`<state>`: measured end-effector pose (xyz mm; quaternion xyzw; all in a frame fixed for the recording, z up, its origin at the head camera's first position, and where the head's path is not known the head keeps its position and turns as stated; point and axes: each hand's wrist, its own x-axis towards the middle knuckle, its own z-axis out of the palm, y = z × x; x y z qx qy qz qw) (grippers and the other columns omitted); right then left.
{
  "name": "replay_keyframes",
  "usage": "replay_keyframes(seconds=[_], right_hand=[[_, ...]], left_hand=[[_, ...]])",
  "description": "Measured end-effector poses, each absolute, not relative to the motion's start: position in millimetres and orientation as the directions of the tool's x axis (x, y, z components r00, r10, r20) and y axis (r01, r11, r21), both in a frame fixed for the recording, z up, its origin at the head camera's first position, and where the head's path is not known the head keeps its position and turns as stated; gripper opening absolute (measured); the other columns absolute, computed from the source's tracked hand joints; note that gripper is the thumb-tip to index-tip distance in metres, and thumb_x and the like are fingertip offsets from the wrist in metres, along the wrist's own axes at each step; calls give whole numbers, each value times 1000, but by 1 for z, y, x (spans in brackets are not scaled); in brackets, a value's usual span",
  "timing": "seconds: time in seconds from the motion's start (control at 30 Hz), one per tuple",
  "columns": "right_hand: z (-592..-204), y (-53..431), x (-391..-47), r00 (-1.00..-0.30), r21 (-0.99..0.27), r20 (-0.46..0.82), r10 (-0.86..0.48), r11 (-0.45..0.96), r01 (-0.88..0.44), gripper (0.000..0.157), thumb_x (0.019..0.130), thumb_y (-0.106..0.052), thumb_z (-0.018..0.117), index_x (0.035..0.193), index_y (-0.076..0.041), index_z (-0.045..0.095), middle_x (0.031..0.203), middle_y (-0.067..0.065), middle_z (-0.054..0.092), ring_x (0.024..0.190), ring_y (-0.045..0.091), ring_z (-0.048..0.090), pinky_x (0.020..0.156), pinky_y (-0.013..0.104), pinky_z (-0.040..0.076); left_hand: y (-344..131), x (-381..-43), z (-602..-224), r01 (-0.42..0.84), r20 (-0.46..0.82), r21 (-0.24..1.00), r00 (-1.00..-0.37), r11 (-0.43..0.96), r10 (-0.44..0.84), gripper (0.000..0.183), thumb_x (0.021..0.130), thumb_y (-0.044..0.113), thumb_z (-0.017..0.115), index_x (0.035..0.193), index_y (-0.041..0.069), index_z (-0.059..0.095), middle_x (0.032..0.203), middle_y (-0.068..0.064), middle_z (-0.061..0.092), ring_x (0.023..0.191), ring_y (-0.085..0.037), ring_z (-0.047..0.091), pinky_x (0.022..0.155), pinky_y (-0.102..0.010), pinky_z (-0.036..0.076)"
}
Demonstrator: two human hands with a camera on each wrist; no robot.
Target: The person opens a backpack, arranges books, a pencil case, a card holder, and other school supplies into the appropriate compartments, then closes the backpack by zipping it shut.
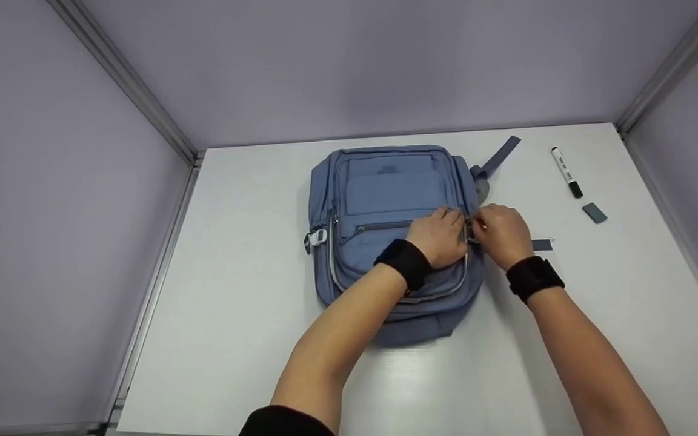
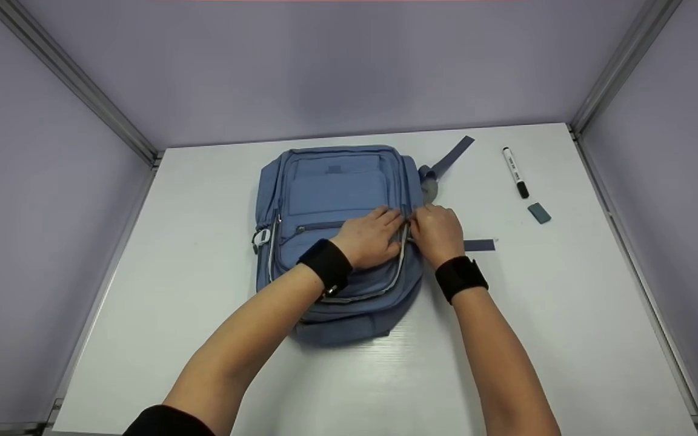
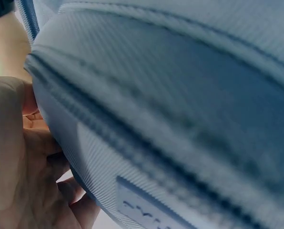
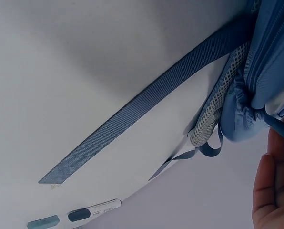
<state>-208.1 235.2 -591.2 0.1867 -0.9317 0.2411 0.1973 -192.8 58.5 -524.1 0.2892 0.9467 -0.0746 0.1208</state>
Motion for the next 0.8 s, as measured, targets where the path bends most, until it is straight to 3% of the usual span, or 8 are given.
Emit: replay_keyframes(seconds=[0.47, 0.8], right_hand=[[-590, 236, -172, -856, -388, 444, -266, 803, -451, 7, 85, -2, 78, 89, 0, 73, 84, 14, 71, 76, 34, 67, 74, 51, 51], [-585, 235, -144, -880, -434, 391, -269, 789, -434, 7, 83, 1, 77, 86, -4, 73, 79, 8, 69, 70, 25, 65, 64, 43, 52]], left_hand=[[58, -195, -527, 565, -292, -70, -800, 822, 524, 61, 109, 47, 34, 163, 17, 29, 167, 2, 26, 153, -16, 23, 116, -33, 34], [59, -196, -529, 570, -283, -60, -797, 820, 534, 62, 109, 46, 35, 163, 17, 29, 167, 1, 26, 153, -17, 23, 115, -34, 35]])
